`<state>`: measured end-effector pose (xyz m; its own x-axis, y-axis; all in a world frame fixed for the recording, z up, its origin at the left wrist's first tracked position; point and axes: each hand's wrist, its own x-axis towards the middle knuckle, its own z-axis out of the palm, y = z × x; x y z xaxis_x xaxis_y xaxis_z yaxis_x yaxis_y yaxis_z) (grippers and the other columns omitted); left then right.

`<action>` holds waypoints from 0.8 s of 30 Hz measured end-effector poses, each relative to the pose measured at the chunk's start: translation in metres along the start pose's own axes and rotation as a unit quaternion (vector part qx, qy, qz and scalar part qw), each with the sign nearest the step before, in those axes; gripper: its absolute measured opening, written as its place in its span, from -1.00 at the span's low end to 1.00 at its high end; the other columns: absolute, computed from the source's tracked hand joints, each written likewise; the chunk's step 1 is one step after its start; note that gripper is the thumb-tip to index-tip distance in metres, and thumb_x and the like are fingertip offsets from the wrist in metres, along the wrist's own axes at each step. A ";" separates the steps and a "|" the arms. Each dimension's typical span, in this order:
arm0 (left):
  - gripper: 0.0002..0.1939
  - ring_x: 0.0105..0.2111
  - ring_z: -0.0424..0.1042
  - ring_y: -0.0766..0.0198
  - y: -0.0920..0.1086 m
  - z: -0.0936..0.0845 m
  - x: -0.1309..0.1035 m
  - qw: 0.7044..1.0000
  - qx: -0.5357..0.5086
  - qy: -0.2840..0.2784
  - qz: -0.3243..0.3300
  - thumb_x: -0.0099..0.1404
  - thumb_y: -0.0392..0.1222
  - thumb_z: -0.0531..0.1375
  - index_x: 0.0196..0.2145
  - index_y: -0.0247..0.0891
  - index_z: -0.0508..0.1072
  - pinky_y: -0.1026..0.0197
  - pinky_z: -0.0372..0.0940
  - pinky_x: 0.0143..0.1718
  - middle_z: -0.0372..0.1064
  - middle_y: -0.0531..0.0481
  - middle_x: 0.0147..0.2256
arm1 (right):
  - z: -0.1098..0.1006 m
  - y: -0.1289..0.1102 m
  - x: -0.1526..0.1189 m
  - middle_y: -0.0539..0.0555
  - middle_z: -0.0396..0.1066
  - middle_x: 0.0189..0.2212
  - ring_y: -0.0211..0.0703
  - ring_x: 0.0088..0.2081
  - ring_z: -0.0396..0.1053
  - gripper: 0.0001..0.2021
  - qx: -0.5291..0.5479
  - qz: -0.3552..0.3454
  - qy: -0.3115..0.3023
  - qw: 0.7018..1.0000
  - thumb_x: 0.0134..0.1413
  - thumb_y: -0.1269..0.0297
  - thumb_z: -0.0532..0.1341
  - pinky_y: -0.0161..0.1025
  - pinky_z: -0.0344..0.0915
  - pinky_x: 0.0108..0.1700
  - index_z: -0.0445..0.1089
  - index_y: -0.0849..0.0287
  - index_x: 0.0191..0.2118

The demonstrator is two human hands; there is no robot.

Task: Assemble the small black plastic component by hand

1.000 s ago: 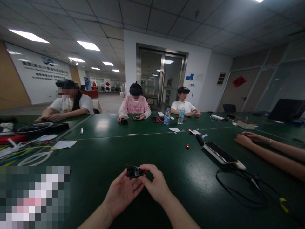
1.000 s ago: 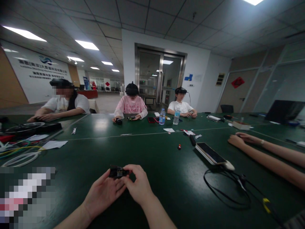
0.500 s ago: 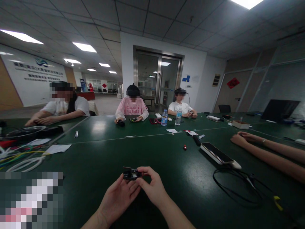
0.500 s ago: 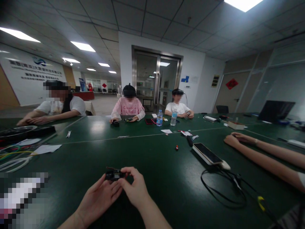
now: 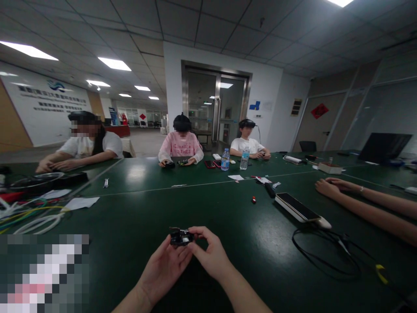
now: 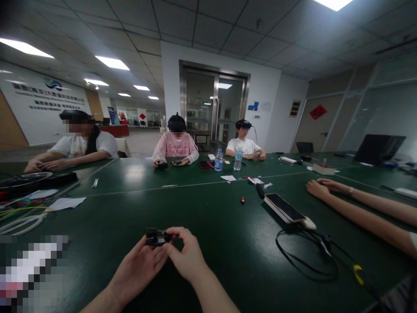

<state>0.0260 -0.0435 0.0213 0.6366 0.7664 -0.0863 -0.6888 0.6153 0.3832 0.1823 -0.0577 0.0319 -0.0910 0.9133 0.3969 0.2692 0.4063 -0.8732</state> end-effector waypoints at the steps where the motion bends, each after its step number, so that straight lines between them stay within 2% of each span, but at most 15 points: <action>1: -0.74 -0.16 0.47 0.20 0.000 0.000 0.000 1.000 0.002 0.000 0.001 0.29 -0.20 0.02 -0.23 -0.34 0.47 0.16 0.24 -0.03 0.53 -0.15 -0.20 | 0.000 -0.001 -0.001 0.06 0.39 -0.16 -0.13 -0.12 0.34 -0.70 -0.005 -0.007 0.001 1.000 -0.08 0.46 0.20 -0.09 0.23 -0.04 0.35 0.08 -0.15; 7: -0.71 -0.18 0.48 0.18 0.000 -0.002 0.000 1.000 0.013 -0.007 -0.003 0.29 -0.19 0.00 -0.23 -0.36 0.47 0.16 0.25 -0.06 0.55 -0.16 -0.26 | -0.001 -0.006 -0.004 0.10 0.27 -0.03 -0.07 0.03 0.24 -0.64 -0.028 -0.040 -0.006 0.999 -0.13 0.51 0.21 -0.03 0.18 0.05 0.37 0.04 -0.15; 13: -0.73 -0.18 0.48 0.18 0.000 -0.005 0.000 1.000 0.017 -0.019 -0.018 0.28 -0.22 0.01 -0.26 -0.34 0.49 0.16 0.25 -0.07 0.56 -0.13 -0.26 | 0.000 -0.006 -0.004 0.11 0.28 -0.06 -0.05 -0.01 0.27 -0.67 -0.029 -0.040 -0.012 0.999 -0.14 0.45 0.25 -0.03 0.23 0.01 0.38 0.04 -0.17; 19: -0.74 -0.26 0.50 0.21 -0.001 -0.002 0.000 0.999 0.015 -0.027 -0.029 0.27 -0.26 0.03 -0.28 -0.35 0.50 0.15 0.25 -0.08 0.57 -0.13 -0.29 | 0.001 -0.006 -0.003 0.08 0.30 -0.11 -0.10 -0.06 0.31 -0.70 -0.019 -0.033 -0.015 0.999 -0.18 0.52 0.25 -0.12 0.32 -0.09 0.41 0.05 -0.25; 24: -0.77 -0.24 0.50 0.21 0.000 0.000 -0.001 0.999 0.008 -0.015 -0.039 0.23 -0.26 0.07 -0.28 -0.34 0.51 0.15 0.24 -0.06 0.56 -0.12 -0.28 | 0.002 -0.004 -0.003 0.07 0.31 -0.13 -0.12 -0.07 0.32 -0.68 -0.022 -0.033 -0.008 0.999 -0.19 0.55 0.25 -0.14 0.30 -0.06 0.41 0.05 -0.26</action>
<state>0.0255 -0.0441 0.0216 0.6986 0.7100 -0.0887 -0.6308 0.6697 0.3919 0.1797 -0.0620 0.0332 -0.1246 0.8846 0.4493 0.3041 0.4651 -0.8314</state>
